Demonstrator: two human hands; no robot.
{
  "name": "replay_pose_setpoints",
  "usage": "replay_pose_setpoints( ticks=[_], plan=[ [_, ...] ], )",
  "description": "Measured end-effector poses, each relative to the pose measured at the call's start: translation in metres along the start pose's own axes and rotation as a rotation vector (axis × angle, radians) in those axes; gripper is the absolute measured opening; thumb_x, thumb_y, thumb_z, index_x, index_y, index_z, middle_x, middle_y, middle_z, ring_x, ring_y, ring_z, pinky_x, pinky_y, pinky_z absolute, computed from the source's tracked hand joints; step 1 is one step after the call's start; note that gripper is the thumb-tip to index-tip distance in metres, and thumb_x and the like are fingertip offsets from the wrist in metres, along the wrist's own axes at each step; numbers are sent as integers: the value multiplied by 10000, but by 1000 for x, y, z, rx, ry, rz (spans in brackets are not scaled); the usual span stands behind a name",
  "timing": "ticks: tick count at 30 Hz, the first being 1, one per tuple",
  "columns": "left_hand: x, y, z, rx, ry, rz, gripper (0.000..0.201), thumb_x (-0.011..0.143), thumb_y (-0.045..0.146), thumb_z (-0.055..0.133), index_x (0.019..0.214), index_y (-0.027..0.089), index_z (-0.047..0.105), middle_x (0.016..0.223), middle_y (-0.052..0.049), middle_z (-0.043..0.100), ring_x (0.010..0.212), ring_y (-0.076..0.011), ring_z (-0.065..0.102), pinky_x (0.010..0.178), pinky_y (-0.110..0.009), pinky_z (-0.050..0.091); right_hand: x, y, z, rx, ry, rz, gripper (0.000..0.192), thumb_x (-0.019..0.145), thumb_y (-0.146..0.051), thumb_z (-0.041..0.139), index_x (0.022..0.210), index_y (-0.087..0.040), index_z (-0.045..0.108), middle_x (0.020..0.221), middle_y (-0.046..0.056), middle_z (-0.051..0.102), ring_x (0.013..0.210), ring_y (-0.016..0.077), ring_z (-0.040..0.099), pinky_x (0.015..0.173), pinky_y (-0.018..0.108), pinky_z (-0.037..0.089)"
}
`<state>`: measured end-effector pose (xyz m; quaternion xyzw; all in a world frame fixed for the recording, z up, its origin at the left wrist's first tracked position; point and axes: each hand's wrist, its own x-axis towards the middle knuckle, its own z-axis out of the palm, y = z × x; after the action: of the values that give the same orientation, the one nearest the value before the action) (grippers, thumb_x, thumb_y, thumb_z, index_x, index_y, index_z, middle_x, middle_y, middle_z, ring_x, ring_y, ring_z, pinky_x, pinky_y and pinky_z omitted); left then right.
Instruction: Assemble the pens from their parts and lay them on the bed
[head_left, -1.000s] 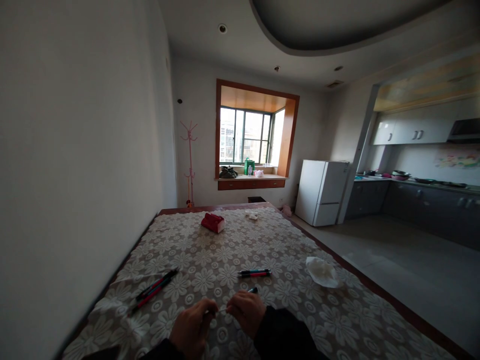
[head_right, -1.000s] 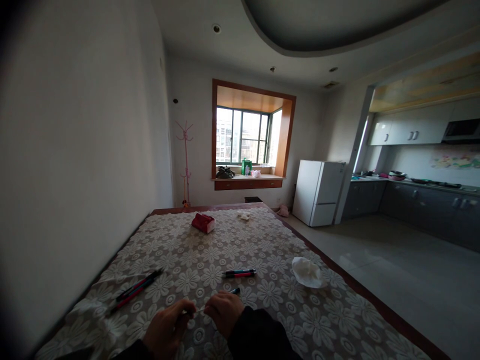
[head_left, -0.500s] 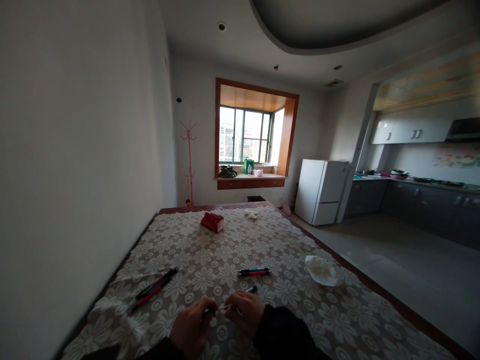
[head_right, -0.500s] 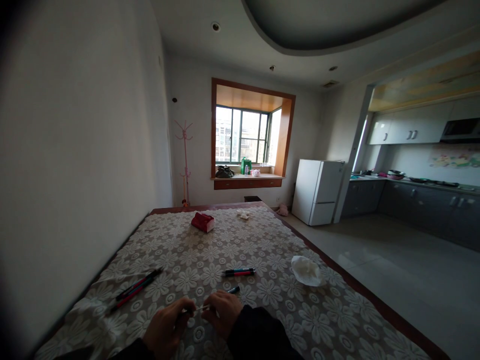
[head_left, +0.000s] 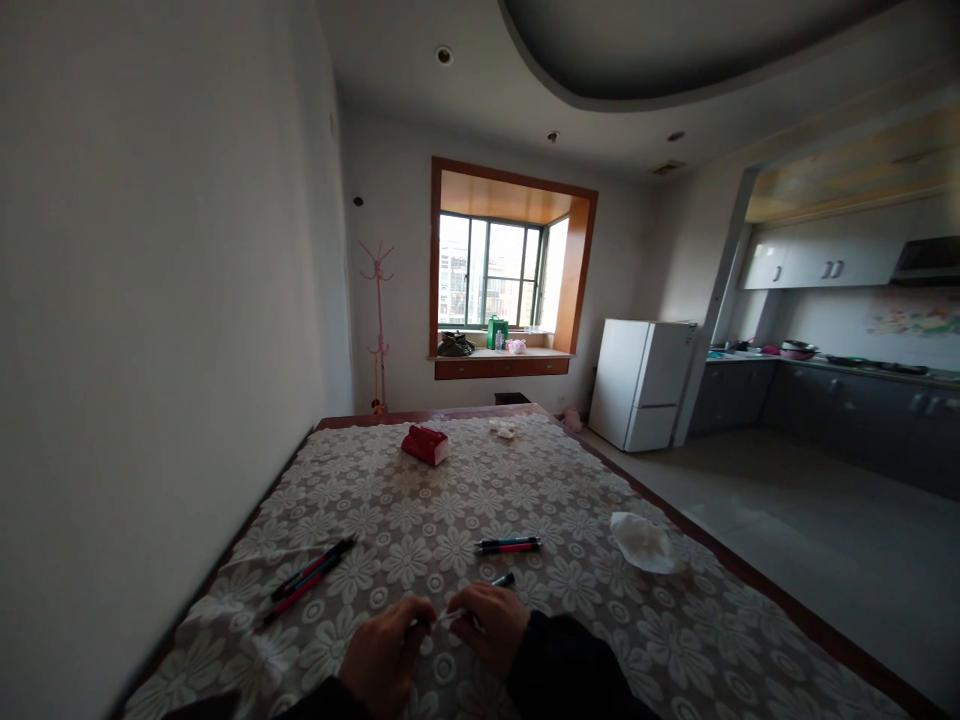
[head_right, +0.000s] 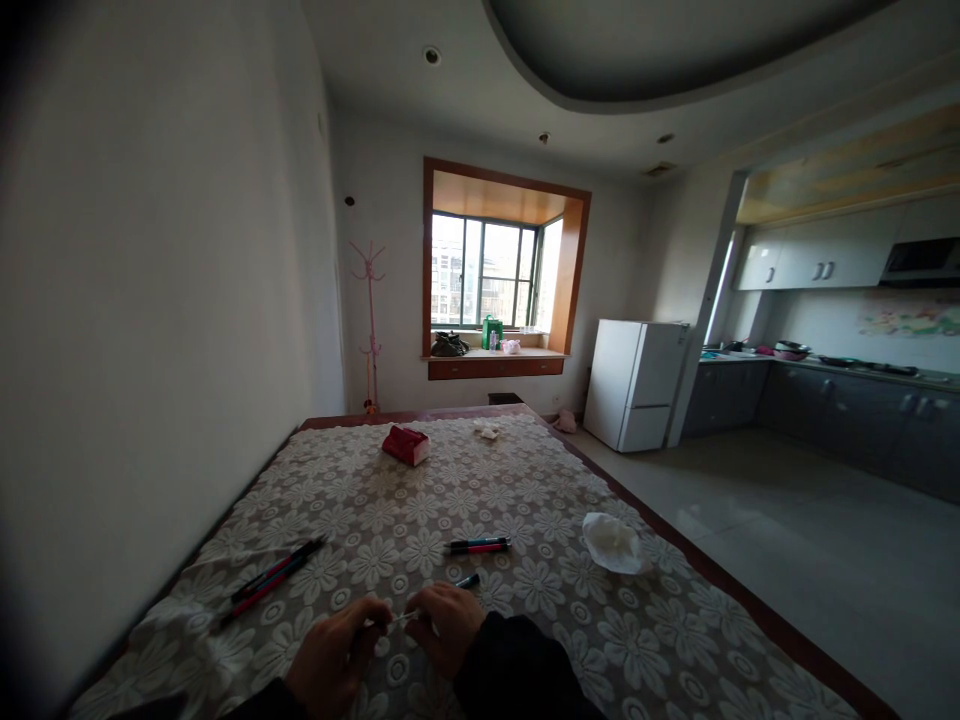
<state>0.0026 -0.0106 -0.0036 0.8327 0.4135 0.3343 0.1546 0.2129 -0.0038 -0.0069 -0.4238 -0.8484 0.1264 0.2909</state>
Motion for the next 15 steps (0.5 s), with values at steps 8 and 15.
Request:
replay_pose_setpoints(
  ticks=[8, 15],
  plan=[
    [1, 1, -3, 1, -45, -12, 205, 863, 186, 390, 912, 240, 581, 826, -9, 683, 735, -128, 658, 629, -185, 476, 0, -2, -2, 44, 3, 21, 270, 780, -172, 589, 1042, -232, 574, 850, 2, 628, 793, 162, 584, 731, 251, 419],
    [1, 4, -4, -21, -23, -20, 191, 857, 186, 406, 895, 238, 585, 812, -4, 683, 723, -124, 657, 625, -182, 478, 1, -3, -7, 39, 112, 33, 476, 649, -297, 740, 1073, -235, 532, 894, 11, 586, 882, 211, 525, 801, 309, 383]
  ],
)
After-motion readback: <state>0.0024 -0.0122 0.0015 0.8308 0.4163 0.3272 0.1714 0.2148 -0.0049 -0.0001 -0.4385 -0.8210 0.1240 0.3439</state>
